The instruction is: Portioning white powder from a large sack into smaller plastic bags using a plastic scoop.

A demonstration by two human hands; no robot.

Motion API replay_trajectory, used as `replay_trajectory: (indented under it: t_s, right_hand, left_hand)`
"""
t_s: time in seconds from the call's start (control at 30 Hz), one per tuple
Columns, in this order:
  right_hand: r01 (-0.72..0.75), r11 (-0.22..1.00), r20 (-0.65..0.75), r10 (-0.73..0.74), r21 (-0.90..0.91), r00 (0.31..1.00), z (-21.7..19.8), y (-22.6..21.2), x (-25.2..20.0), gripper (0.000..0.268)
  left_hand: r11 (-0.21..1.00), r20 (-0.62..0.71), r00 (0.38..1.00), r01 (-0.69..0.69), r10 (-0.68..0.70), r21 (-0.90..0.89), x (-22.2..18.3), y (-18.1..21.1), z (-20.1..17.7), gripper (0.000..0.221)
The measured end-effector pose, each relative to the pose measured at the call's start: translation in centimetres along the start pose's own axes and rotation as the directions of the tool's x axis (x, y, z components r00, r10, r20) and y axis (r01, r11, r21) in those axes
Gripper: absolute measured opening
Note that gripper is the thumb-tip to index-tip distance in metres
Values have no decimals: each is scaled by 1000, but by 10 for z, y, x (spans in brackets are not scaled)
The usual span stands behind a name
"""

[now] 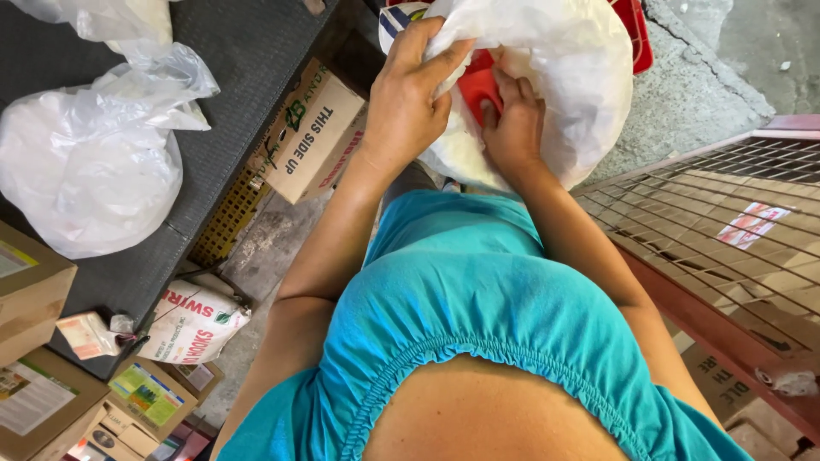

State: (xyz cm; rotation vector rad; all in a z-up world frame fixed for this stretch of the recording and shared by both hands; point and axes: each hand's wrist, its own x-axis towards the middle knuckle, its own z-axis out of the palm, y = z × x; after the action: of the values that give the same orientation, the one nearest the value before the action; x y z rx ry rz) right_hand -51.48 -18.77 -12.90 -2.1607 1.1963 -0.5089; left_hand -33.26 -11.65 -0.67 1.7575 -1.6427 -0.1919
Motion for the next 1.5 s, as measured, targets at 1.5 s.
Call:
replay_trajectory:
  t_s: [1.5]
  right_hand:
    - [-457, 708, 269, 370, 538, 889, -8, -9, -2, 31]
  left_hand:
    - [999, -1, 999, 39, -39, 35, -5, 10, 3, 66]
